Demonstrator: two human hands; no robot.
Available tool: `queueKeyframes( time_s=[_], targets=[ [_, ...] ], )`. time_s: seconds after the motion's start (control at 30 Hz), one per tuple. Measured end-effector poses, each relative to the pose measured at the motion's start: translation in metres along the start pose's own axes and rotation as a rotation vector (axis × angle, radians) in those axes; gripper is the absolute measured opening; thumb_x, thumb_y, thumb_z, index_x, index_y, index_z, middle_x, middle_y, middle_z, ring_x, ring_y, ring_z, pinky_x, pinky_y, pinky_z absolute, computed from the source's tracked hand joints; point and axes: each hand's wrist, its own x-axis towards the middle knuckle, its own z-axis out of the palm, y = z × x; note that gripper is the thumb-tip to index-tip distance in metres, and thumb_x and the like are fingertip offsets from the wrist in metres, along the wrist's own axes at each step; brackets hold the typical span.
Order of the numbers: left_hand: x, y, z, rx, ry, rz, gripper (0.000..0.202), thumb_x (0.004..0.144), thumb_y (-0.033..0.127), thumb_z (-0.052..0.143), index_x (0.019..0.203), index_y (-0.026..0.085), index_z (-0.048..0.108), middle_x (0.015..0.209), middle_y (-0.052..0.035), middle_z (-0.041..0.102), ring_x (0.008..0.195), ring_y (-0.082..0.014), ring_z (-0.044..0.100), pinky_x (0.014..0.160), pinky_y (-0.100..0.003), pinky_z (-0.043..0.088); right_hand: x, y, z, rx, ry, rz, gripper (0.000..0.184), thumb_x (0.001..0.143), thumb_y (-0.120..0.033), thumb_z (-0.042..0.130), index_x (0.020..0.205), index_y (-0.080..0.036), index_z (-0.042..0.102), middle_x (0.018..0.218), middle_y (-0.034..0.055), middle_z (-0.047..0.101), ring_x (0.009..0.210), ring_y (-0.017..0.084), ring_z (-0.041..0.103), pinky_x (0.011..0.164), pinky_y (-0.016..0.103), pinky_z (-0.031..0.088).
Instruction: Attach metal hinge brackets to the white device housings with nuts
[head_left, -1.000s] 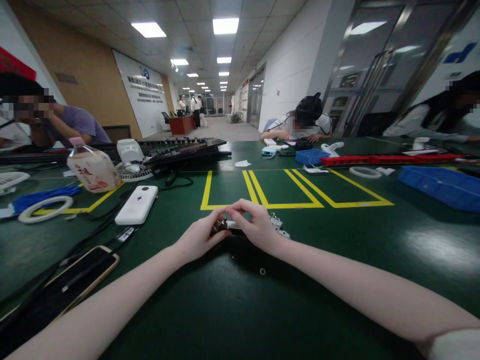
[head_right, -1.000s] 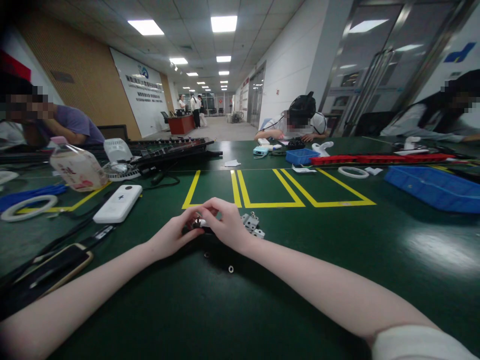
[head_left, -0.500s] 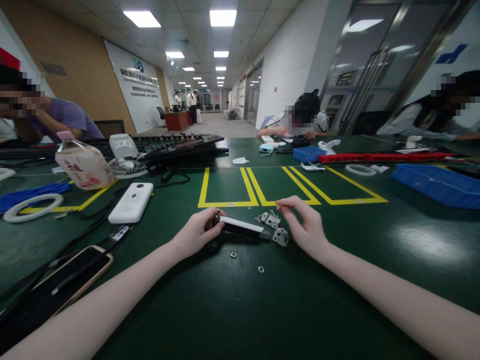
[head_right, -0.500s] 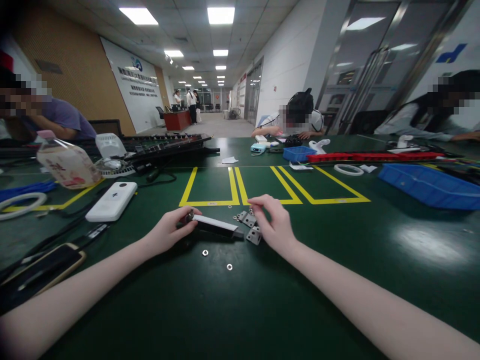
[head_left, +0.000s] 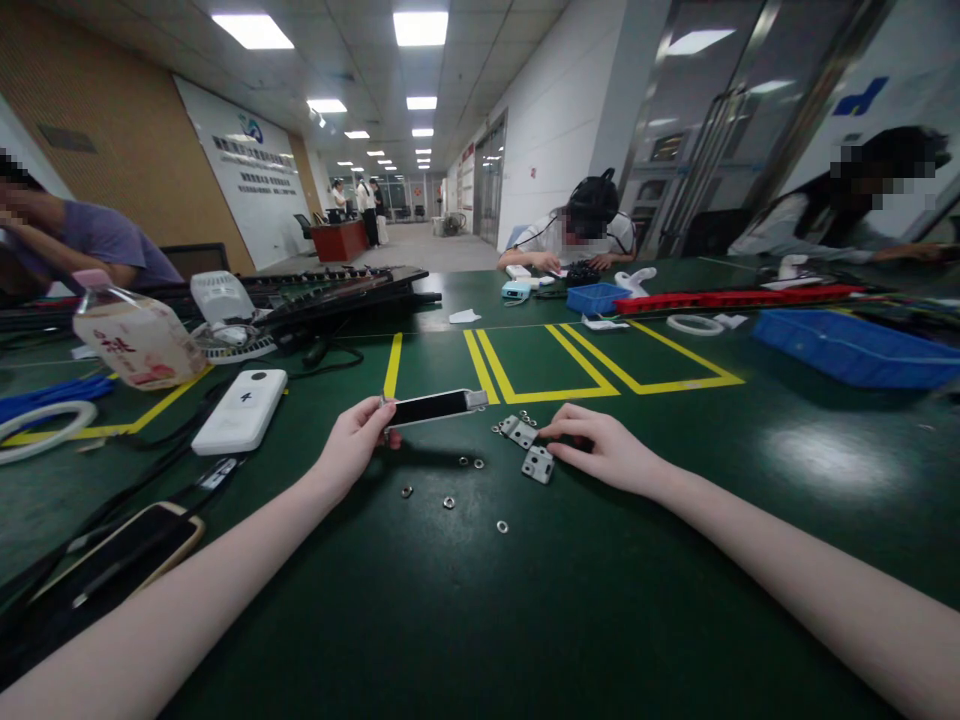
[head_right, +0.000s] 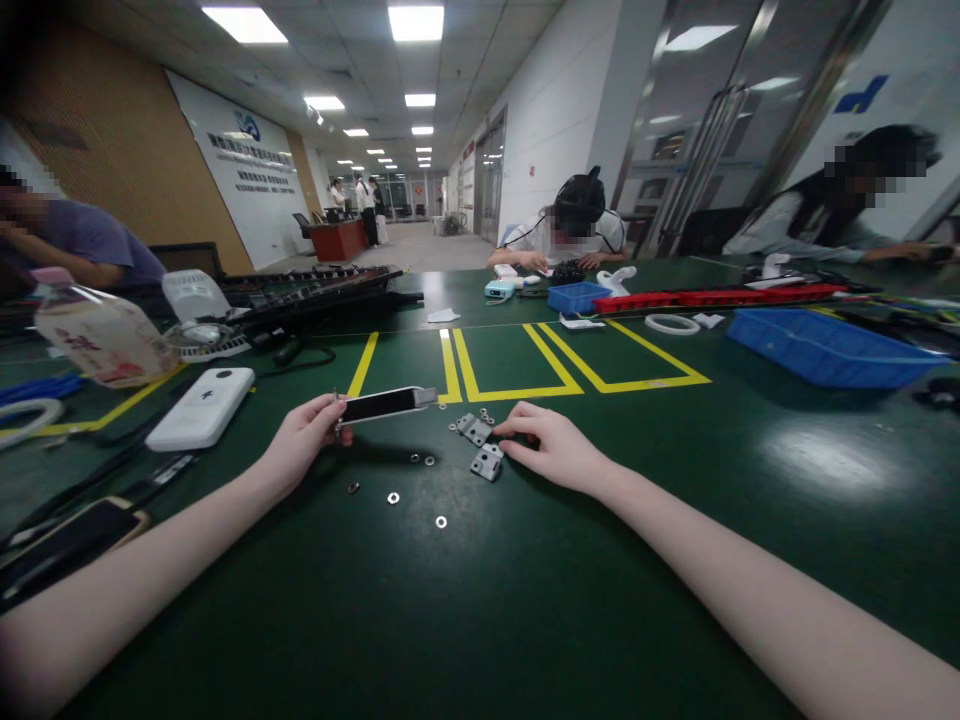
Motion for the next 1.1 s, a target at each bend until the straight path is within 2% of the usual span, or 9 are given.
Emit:
queueKeyframes(
  time_s=[0.2,0.3,0.43,0.53,0.63,0.73,0.87,1.0,1.1],
  targets=[
    [0.001,-0.002,0.002,-0.035,0.02,-0.047,0.037,0.076,0.048,0.064,0.09,0.014,0.061,0.081,0.0006,0.058,0.06,-0.0083,0.057,0.057,-0.02,0.05,0.0,-0.017,0.004,-0.019,-0.023,0.01,0.041,0.077,-0.05,0.063,0.108,-0.024,0.068,0.096,0.0046,0.059,0.082,0.018,0.056,0.067,0.031,0.042],
    [-0.002,0.001,0.003,-0.035,-0.01,-0.057,0.038,0.074,0.048,0.067,0.09,0.014,0.062,0.083,-0.0001,0.06,0.059,-0.0082,0.057,0.056,-0.02,0.05,0.003,-0.021,0.008,-0.025,-0.001,0.018,0.049,0.075,-0.053,0.065,0.114,-0.024,0.064,0.089,0.0029,0.061,0.073,0.016,0.054,0.062,0.029,0.041],
    [-0.004,0.004,0.005,-0.046,-0.048,-0.054,0.04,0.072,0.048,0.069,0.094,0.015,0.063,0.084,-0.0008,0.062,0.062,-0.0095,0.058,0.06,-0.021,0.05,0.01,-0.009,0.012,0.005,0.159,0.098,0.037,0.087,-0.042,0.052,0.115,-0.019,0.062,0.084,0.0032,0.061,0.062,0.013,0.05,0.06,0.029,0.041],
    [-0.007,0.005,0.011,-0.031,-0.052,-0.031,0.042,0.074,0.049,0.067,0.098,0.015,0.062,0.085,-0.0016,0.063,0.065,-0.0108,0.059,0.061,-0.022,0.049,0.019,0.003,0.014,-0.082,0.182,0.078,0.035,0.086,-0.033,0.053,0.117,-0.02,0.062,0.095,0.0067,0.061,0.072,0.015,0.054,0.067,0.03,0.043],
    [-0.01,0.007,0.024,0.018,-0.088,0.025,0.04,0.078,0.05,0.063,0.098,0.015,0.063,0.085,-0.0023,0.064,0.068,-0.0122,0.06,0.061,-0.022,0.048,0.029,0.009,0.016,-0.089,0.153,0.04,0.027,0.085,-0.029,0.053,0.105,-0.019,0.068,0.099,0.0079,0.06,0.082,0.018,0.057,0.072,0.03,0.042],
    [-0.012,0.009,0.043,0.043,-0.142,0.098,0.038,0.08,0.051,0.06,0.095,0.016,0.063,0.085,-0.003,0.065,0.073,-0.0154,0.061,0.066,-0.025,0.05,0.04,0.012,0.019,-0.041,0.174,0.052,0.018,0.081,-0.025,0.056,0.089,-0.017,0.069,0.088,0.0058,0.06,0.076,0.016,0.055,0.066,0.028,0.04],
    [-0.009,0.01,0.061,0.049,-0.184,0.169,0.034,0.082,0.048,0.059,0.094,0.016,0.062,0.087,-0.0032,0.066,0.079,-0.0173,0.063,0.071,-0.028,0.051,0.053,0.015,0.02,0.01,0.19,0.042,0.01,0.074,-0.02,0.059,0.078,-0.016,0.067,0.081,0.004,0.06,0.071,0.014,0.052,0.062,0.025,0.036],
    [-0.004,0.009,0.064,0.082,-0.133,0.17,0.033,0.082,0.046,0.058,0.094,0.016,0.062,0.082,-0.0022,0.065,0.076,-0.0166,0.062,0.071,-0.027,0.049,0.06,0.013,0.02,0.107,0.192,0.032,0.008,0.07,-0.017,0.059,0.073,-0.015,0.066,0.08,0.0037,0.063,0.068,0.013,0.051,0.062,0.025,0.037],
    [-0.002,0.007,0.062,0.045,-0.108,0.156,0.033,0.082,0.046,0.059,0.094,0.016,0.062,0.083,-0.0023,0.065,0.078,-0.017,0.062,0.071,-0.027,0.049,0.061,0.011,0.019,0.212,0.22,0.081,0.014,0.07,-0.017,0.055,0.077,-0.014,0.067,0.072,0.0026,0.063,0.061,0.012,0.052,0.058,0.025,0.039]
  ],
)
